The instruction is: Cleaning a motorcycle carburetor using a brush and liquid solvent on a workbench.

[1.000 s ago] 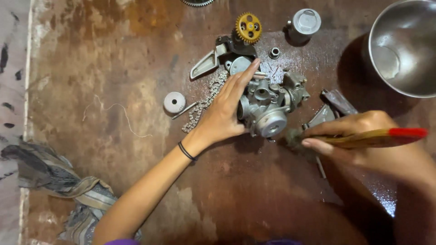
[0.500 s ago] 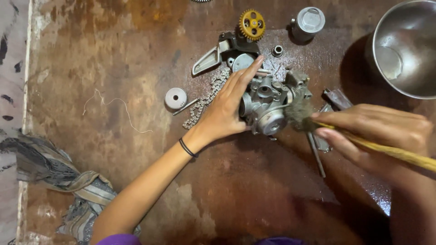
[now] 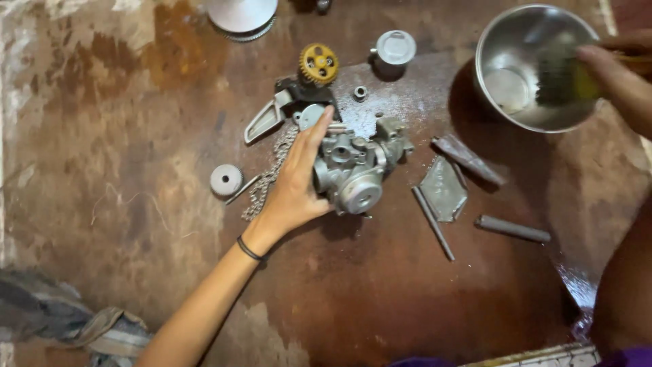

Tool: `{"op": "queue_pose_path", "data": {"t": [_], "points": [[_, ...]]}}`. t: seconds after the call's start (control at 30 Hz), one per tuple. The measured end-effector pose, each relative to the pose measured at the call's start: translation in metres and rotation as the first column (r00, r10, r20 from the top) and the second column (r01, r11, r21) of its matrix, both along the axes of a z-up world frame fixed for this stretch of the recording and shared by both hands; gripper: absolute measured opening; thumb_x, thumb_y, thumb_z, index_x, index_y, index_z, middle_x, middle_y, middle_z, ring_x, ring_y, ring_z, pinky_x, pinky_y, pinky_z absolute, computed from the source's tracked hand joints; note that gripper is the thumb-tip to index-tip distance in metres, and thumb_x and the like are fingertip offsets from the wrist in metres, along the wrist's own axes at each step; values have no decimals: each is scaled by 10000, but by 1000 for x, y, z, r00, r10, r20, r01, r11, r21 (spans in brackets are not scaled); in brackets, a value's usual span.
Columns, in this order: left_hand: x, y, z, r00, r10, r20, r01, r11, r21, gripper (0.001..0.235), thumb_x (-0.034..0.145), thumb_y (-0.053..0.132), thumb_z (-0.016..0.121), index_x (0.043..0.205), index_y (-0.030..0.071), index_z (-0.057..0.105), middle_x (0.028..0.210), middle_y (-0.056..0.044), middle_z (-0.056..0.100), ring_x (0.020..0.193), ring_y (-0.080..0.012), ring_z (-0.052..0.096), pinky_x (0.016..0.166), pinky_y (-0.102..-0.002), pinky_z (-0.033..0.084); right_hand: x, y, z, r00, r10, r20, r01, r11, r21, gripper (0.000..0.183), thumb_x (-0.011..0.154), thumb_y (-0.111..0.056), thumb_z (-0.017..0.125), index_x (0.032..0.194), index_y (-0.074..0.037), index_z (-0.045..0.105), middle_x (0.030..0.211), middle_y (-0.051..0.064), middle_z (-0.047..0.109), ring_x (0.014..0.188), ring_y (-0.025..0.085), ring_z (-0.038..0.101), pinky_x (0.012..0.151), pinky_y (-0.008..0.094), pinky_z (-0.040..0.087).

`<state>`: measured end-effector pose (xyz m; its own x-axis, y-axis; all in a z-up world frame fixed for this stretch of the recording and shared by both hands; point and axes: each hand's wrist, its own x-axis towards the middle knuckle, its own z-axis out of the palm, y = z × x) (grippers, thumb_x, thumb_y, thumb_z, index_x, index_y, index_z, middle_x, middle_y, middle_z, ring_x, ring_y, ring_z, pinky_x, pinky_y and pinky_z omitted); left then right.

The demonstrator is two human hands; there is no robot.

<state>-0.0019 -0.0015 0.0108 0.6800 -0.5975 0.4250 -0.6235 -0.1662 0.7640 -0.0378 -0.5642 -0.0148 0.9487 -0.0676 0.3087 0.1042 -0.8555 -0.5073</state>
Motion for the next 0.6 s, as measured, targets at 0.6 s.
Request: {"op": "queue_pose_path", "data": {"t": [0.6], "points": [[2,-4,0,998,33,-48,-31,999,33,1242,647,149,932,1655,131,206,1672,-136,355,1519,-335,420,1294,-430,341,50,64,49,990,94,-107,-105,990,-98,377,1108,-314,696,1228,43,703,1151,209,714,1003,278,699,894,380,571]]}}
